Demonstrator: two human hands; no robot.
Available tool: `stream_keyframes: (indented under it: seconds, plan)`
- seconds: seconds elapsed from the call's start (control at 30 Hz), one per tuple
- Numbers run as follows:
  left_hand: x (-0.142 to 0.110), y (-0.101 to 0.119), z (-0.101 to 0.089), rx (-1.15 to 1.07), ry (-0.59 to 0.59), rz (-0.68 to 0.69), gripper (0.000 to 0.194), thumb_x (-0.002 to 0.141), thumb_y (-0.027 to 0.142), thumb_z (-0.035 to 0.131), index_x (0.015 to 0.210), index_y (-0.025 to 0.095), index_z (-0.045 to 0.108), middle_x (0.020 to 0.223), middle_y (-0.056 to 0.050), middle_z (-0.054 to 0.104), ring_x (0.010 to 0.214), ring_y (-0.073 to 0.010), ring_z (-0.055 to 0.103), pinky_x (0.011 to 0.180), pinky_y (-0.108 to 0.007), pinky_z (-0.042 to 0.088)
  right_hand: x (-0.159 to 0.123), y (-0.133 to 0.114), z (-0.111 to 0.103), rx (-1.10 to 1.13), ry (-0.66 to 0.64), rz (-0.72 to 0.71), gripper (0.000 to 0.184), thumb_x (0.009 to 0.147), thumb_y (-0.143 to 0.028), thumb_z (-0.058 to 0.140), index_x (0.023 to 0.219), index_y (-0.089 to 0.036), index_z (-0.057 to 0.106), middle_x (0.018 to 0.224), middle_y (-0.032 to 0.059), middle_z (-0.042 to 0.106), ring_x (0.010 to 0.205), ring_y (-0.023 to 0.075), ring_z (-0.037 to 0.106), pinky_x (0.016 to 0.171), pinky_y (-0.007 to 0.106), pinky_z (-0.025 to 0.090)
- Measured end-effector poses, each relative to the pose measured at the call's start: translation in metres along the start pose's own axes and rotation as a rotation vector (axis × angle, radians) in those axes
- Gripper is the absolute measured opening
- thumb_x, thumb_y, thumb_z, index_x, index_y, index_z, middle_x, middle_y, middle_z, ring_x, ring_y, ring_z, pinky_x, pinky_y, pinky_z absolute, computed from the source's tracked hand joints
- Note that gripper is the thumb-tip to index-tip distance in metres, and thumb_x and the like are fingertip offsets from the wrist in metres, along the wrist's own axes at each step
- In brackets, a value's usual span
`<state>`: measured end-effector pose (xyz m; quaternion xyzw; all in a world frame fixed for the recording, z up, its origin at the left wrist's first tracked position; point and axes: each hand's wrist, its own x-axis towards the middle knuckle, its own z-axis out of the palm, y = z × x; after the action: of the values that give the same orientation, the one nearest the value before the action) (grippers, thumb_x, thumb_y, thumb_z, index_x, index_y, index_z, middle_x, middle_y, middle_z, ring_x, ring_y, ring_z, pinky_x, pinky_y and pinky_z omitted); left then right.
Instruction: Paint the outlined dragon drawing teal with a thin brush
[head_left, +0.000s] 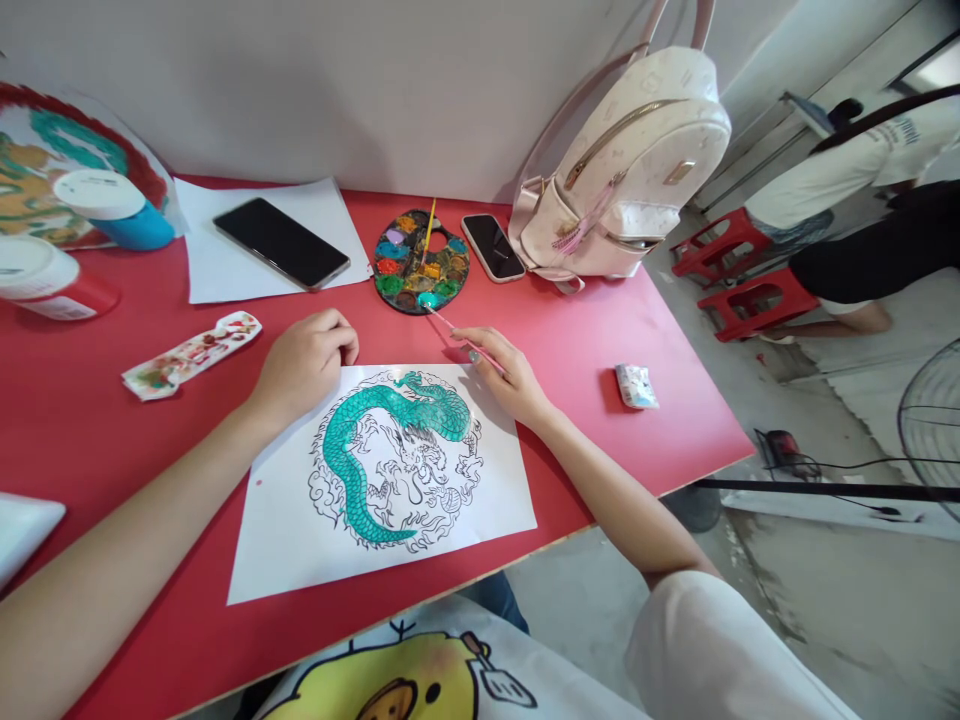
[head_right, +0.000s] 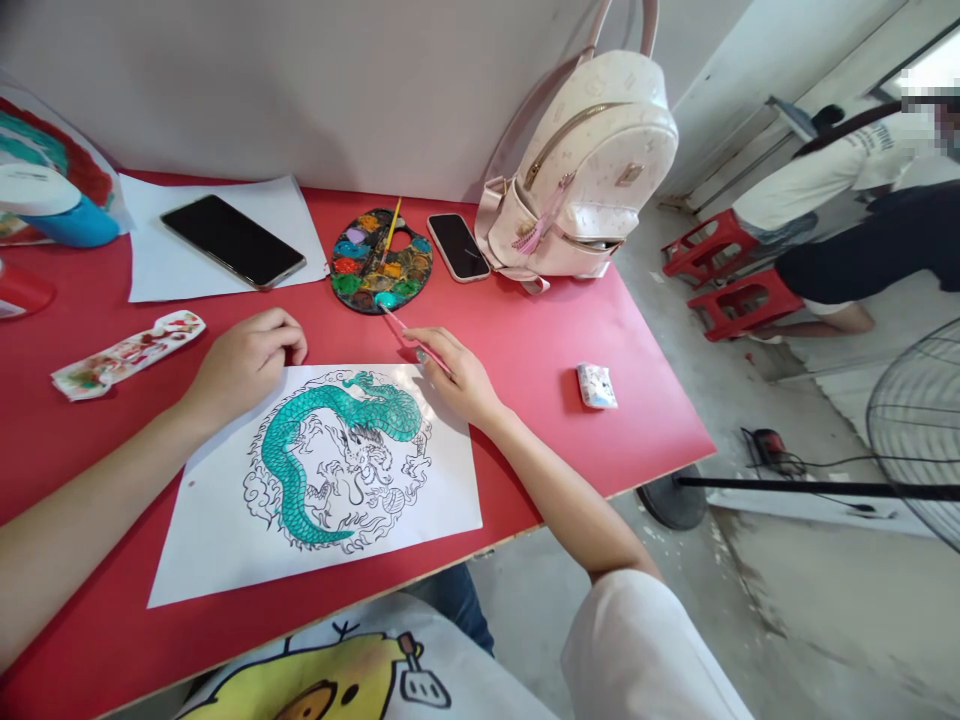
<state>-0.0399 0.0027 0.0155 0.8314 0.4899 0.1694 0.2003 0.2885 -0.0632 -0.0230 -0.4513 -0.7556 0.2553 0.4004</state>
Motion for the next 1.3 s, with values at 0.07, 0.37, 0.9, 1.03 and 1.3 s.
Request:
stream_keyframes:
  seconds: [0.07, 0.37, 0.9, 1.03, 1.3]
  plan:
    - [0.000, 0.002, -0.001, -0.003, -0.003, -0.002, 0.027, 0.092, 0.006, 0.044, 0.074, 0.024, 0.053, 0.100, -0.008, 0.067, 0.092, -0.0233, 0.059, 0.080, -0.040, 0.040, 0.000, 0.001, 0.000, -0.001, -0.001, 0.002, 0.041, 0.125, -0.045, 0.046, 0.151, -0.028, 0.073, 0.147, 0.0143, 0.082, 0.135, 0.0304, 0.080, 0.118, 0.050, 0.064]
    - [0.001, -0.003, 0.002, -0.015, 0.019, 0.006, 0.025, 0.090, 0.007, 0.045, 0.072, 0.024, 0.053, 0.098, -0.008, 0.066, 0.090, -0.0233, 0.059, 0.080, -0.040, 0.040, 0.000, 0.004, 0.000, -0.017, -0.008, -0.005, 0.041, 0.126, -0.046, 0.044, 0.151, -0.029, 0.072, 0.146, 0.0147, 0.082, 0.135, 0.0306, 0.079, 0.118, 0.050, 0.064]
    - [0.001, -0.006, 0.005, -0.012, 0.044, 0.029, 0.024, 0.089, 0.009, 0.045, 0.072, 0.024, 0.053, 0.096, -0.007, 0.066, 0.089, -0.0238, 0.059, 0.078, -0.041, 0.040, 0.003, -0.008, -0.003, 0.086, 0.213, -0.037, 0.043, 0.124, -0.058, 0.051, 0.140, -0.029, 0.078, 0.134, 0.0143, 0.084, 0.116, 0.0287, 0.082, 0.105, 0.050, 0.069]
    - [0.001, -0.006, 0.005, -0.012, 0.048, 0.032, 0.024, 0.089, 0.010, 0.044, 0.072, 0.025, 0.052, 0.095, -0.007, 0.065, 0.088, -0.0240, 0.059, 0.078, -0.041, 0.040, 0.004, -0.011, -0.005, 0.085, 0.259, -0.048, 0.041, 0.123, -0.058, 0.054, 0.133, -0.028, 0.081, 0.125, 0.0131, 0.084, 0.116, 0.0291, 0.082, 0.103, 0.050, 0.068]
    - [0.002, -0.008, 0.006, -0.002, 0.043, 0.038, 0.024, 0.089, 0.009, 0.044, 0.072, 0.024, 0.053, 0.096, -0.007, 0.066, 0.088, -0.0243, 0.059, 0.078, -0.041, 0.040, 0.004, -0.017, -0.006, 0.274, 0.294, 0.117, 0.052, 0.114, -0.075, 0.063, 0.107, -0.027, 0.082, 0.104, 0.0079, 0.080, 0.092, 0.0226, 0.075, 0.079, 0.037, 0.063]
